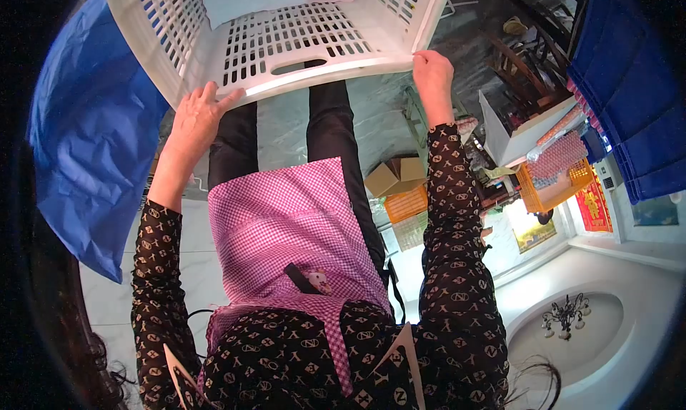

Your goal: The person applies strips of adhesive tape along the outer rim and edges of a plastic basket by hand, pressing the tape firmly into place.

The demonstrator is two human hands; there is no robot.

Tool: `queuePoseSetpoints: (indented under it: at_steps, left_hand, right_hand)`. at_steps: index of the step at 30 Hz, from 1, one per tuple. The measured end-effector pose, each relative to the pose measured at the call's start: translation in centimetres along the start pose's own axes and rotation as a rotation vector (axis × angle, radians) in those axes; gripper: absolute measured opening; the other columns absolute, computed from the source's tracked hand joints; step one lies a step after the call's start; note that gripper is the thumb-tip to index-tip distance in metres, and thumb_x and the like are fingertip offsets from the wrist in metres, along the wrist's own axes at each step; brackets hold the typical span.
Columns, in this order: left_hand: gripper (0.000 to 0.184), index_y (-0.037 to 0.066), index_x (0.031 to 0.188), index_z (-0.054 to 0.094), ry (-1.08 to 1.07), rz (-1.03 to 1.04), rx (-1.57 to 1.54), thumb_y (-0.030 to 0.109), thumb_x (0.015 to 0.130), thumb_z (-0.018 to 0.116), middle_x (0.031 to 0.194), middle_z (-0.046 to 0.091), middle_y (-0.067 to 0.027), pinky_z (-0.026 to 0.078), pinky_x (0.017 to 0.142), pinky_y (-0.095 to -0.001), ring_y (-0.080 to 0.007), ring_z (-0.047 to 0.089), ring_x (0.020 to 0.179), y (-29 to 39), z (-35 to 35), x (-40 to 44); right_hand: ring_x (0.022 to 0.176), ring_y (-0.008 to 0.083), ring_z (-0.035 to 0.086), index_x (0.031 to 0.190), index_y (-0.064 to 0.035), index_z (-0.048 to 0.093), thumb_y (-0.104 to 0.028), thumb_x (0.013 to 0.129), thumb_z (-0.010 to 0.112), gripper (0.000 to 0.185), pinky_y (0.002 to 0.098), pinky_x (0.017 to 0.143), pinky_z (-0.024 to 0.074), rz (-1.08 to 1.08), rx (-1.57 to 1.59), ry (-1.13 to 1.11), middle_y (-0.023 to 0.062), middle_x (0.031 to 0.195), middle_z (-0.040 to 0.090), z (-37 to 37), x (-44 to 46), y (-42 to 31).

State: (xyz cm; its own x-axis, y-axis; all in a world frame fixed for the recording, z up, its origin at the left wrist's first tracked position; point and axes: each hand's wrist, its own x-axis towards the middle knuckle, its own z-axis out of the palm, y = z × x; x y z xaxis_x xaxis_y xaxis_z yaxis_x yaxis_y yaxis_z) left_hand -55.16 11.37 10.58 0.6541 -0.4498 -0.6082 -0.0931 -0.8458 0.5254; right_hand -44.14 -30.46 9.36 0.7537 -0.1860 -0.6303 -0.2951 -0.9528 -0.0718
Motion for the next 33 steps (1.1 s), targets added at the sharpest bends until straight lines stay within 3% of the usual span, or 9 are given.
queuePoseSetpoints:
  at_steps: [1, 8, 11, 20, 22, 26, 29, 31, 33]
  left_hand:
    - [0.049, 0.022, 0.121, 0.059, 0.011, 0.023, 0.037, -0.001, 0.079, 0.052, 0.090, 0.050, -0.0076, 0.045, 0.077, -0.0346, -0.0223, 0.055, 0.084, -0.3, 0.3, -0.1]
    - [0.046, 0.022, 0.120, 0.059, 0.033, 0.039, 0.063, 0.002, 0.080, 0.052, 0.090, 0.051, -0.0072, 0.046, 0.078, -0.0335, -0.0209, 0.055, 0.084, -0.7, 0.6, -0.4]
    - [0.049, 0.022, 0.122, 0.059, -0.070, -0.025, -0.007, -0.003, 0.080, 0.051, 0.093, 0.051, -0.0098, 0.045, 0.082, -0.0375, -0.0248, 0.056, 0.089, -0.3, -0.1, -0.2]
    - [0.050, 0.022, 0.122, 0.059, -0.054, -0.022, 0.002, -0.003, 0.080, 0.051, 0.092, 0.051, -0.0098, 0.045, 0.081, -0.0373, -0.0248, 0.056, 0.088, -0.4, 0.2, -0.1]
    - [0.050, 0.022, 0.122, 0.059, -0.064, -0.026, -0.001, -0.003, 0.079, 0.051, 0.092, 0.051, -0.0096, 0.045, 0.081, -0.0370, -0.0247, 0.056, 0.088, -0.3, -0.1, 0.0]
    - [0.050, 0.021, 0.121, 0.059, -0.050, -0.012, 0.002, -0.004, 0.079, 0.050, 0.091, 0.050, -0.0090, 0.045, 0.079, -0.0365, -0.0244, 0.056, 0.088, -0.5, 0.2, -0.1]
    - [0.049, 0.020, 0.120, 0.060, -0.055, -0.016, -0.008, -0.005, 0.078, 0.050, 0.090, 0.050, -0.0090, 0.045, 0.078, -0.0363, -0.0242, 0.056, 0.087, -0.6, 0.1, 0.0]
    - [0.049, 0.020, 0.119, 0.061, -0.041, -0.020, -0.013, -0.005, 0.078, 0.050, 0.089, 0.049, -0.0091, 0.045, 0.078, -0.0361, -0.0243, 0.056, 0.087, -0.6, 0.0, 0.0]
    - [0.049, 0.020, 0.119, 0.061, -0.028, -0.024, -0.017, -0.005, 0.078, 0.051, 0.088, 0.049, -0.0093, 0.045, 0.078, -0.0360, -0.0244, 0.056, 0.087, -0.7, -0.2, 0.1]
  right_hand:
    - [0.082, 0.0361, 0.063, 0.083, -0.0036, 0.070, -0.017, 0.081, 0.054, 0.021, 0.0411, 0.077, 0.0494, 0.021, 0.006, 0.008, 0.0193, 0.083, 0.066, 0.2, -0.1, -0.4]
    - [0.083, 0.0360, 0.063, 0.084, -0.0045, 0.071, -0.014, 0.080, 0.052, 0.021, 0.0413, 0.079, 0.0494, -0.108, -0.151, 0.009, 0.0186, 0.083, 0.066, 0.2, -0.5, -1.8]
    - [0.083, 0.0362, 0.063, 0.084, -0.0047, 0.071, -0.013, 0.079, 0.052, 0.021, 0.0415, 0.080, 0.0493, -0.070, -0.187, -0.019, 0.0188, 0.083, 0.066, 0.2, -0.2, -1.7]
    - [0.087, 0.0343, 0.064, 0.088, -0.0042, 0.071, -0.013, 0.077, 0.053, 0.023, 0.0394, 0.084, 0.0490, 0.046, -0.118, -0.167, 0.0187, 0.088, 0.067, 0.1, 1.0, -1.2]
    - [0.055, 0.0144, 0.061, 0.096, -0.0005, 0.069, -0.009, 0.077, 0.055, 0.025, 0.0292, 0.050, 0.0504, 0.021, -0.144, -0.217, 0.0101, 0.071, 0.066, 0.3, 1.5, -0.4]
    - [0.055, 0.0137, 0.060, 0.098, -0.0001, 0.069, -0.008, 0.077, 0.056, 0.026, 0.0277, 0.048, 0.0499, 0.047, -0.150, -0.272, 0.0085, 0.069, 0.065, -0.3, 1.7, -0.8]
    - [0.063, 0.0215, 0.064, 0.095, -0.0008, 0.070, -0.006, 0.074, 0.052, 0.028, 0.0331, 0.057, 0.0524, 0.280, 0.059, -0.326, 0.0135, 0.075, 0.067, -1.4, 1.2, -2.6]
    - [0.051, 0.0107, 0.055, 0.095, 0.0012, 0.069, -0.006, 0.075, 0.054, 0.026, 0.0255, 0.043, 0.0447, 0.310, 0.288, -0.362, 0.0057, 0.066, 0.060, -1.8, 1.2, -2.6]
    - [0.050, 0.0097, 0.053, 0.091, 0.0018, 0.068, -0.009, 0.075, 0.056, 0.022, 0.0247, 0.041, 0.0427, 0.340, 0.366, -0.360, 0.0041, 0.064, 0.059, -2.1, 1.3, -2.7]
